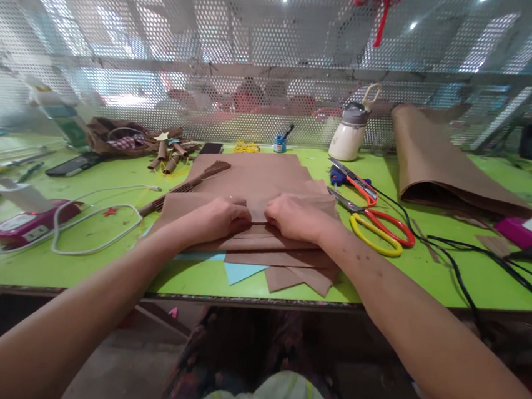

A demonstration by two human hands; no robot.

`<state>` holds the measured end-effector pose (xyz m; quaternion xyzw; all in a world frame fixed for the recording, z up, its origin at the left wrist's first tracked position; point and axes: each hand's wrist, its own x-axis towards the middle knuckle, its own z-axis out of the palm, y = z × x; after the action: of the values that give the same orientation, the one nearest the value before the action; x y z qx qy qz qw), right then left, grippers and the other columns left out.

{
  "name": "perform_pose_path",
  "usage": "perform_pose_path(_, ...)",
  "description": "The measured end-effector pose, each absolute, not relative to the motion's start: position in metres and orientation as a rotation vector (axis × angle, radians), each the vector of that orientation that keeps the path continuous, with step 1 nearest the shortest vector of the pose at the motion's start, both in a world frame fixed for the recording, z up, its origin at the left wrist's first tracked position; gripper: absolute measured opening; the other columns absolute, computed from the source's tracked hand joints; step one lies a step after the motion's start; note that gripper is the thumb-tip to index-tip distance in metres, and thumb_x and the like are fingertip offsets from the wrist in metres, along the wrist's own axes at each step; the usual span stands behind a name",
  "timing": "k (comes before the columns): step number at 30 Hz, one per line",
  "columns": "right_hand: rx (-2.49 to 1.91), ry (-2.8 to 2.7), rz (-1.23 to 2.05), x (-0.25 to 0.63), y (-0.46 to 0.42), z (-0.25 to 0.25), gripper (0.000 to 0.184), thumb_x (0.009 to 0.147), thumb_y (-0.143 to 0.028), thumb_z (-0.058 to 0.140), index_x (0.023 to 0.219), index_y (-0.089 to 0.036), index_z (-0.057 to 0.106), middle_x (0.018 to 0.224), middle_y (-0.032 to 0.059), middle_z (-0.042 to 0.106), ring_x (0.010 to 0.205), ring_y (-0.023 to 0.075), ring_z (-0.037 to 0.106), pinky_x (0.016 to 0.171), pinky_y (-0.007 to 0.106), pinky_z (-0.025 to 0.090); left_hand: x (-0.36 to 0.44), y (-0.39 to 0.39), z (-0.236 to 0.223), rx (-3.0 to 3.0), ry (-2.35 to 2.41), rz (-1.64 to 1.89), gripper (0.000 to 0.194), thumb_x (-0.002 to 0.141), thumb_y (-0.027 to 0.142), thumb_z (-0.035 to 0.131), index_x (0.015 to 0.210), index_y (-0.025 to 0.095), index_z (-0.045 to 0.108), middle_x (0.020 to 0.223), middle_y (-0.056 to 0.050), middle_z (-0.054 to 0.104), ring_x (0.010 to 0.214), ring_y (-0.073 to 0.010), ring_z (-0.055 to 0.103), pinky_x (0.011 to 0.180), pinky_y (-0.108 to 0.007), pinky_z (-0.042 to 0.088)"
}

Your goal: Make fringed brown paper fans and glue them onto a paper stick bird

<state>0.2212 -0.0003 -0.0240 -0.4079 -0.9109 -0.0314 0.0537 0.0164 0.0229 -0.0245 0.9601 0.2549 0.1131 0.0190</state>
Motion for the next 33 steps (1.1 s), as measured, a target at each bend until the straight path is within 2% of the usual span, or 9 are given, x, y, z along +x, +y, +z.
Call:
perform_pose_path(8, -1.344, -2.76, -0.156, 0.225, -0.004, -0.026, 0.015, 0.081, -0.025, 0.052, 0.073, -0.018, 0.062, 0.076, 0.0091, 0.063, 0.068, 0.0185, 0.054, 0.057, 0.028, 0.03, 0.014, 0.018, -0.021, 3.03, 0.821, 0.271, 0.023, 0.082, 0.016, 0.041, 0.076, 0.013, 0.063, 0.074, -0.007, 0.055, 0.064, -0.0131, 0.051, 0.064, -0.023, 0.039)
perform_pose_path(16, -1.353, -2.811, -0.236, 0.22, -0.013, -0.022, 0.012, 0.08, -0.02, 0.049, 0.077, -0.017, 0.061, 0.079, 0.0083, 0.062, 0.067, 0.0175, 0.052, 0.055, 0.028, 0.027, 0.015, 0.016, -0.022, 3.07, 0.836, 0.278, 0.021, 0.079, 0.016, 0.043, 0.075, 0.014, 0.063, 0.076, -0.008, 0.056, 0.065, -0.015, 0.052, 0.063, -0.026, 0.04)
perform_pose_path(23, -1.405, -2.722, -0.439, 0.219, -0.016, -0.018, 0.015, 0.084, -0.019, 0.045, 0.076, -0.017, 0.057, 0.076, 0.0074, 0.059, 0.065, 0.0169, 0.052, 0.055, 0.028, 0.025, 0.005, 0.03, -0.011, 2.632, 0.906, 0.319, 0.029, 0.067, 0.009, 0.047, 0.086, 0.014, 0.068, 0.087, -0.005, 0.064, 0.076, -0.0137, 0.057, 0.071, -0.022, 0.044)
perform_pose_path(27, -1.373, -2.595, -0.624, 0.211, -0.028, -0.009, 0.018, 0.086, -0.019, 0.043, 0.075, -0.017, 0.056, 0.077, 0.0068, 0.057, 0.063, 0.0159, 0.05, 0.053, 0.029, 0.022, -0.006, 0.036, 0.001, 2.224, 0.834, 0.42, 0.034, 0.076, 0.015, 0.041, 0.1, 0.012, 0.064, 0.094, -0.006, 0.066, 0.081, -0.0135, 0.058, 0.072, -0.024, 0.045)
perform_pose_path(30, -1.401, -2.531, -0.633, 0.202, -0.032, -0.009, 0.018, 0.086, -0.016, 0.04, 0.076, -0.016, 0.055, 0.075, 0.0059, 0.055, 0.058, 0.0143, 0.045, 0.052, 0.029, 0.02, -0.002, 0.033, 0.002, 2.224, 0.831, 0.485, 0.033, 0.084, 0.028, 0.035, 0.084, 0.01, 0.064, 0.078, -0.004, 0.063, 0.07, -0.0125, 0.053, 0.068, -0.024, 0.043)
perform_pose_path(33, -1.37, -2.519, -0.566, 0.197, -0.028, -0.016, 0.017, 0.084, -0.011, 0.039, 0.077, -0.015, 0.054, 0.078, 0.0056, 0.054, 0.055, 0.0127, 0.039, 0.051, 0.029, 0.02, 0.004, 0.03, 0.0, 2.296, 0.841, 0.44, 0.039, 0.085, 0.038, 0.037, 0.06, 0.013, 0.053, 0.059, 0.0, 0.05, 0.059, -0.0104, 0.043, 0.062, -0.023, 0.038)
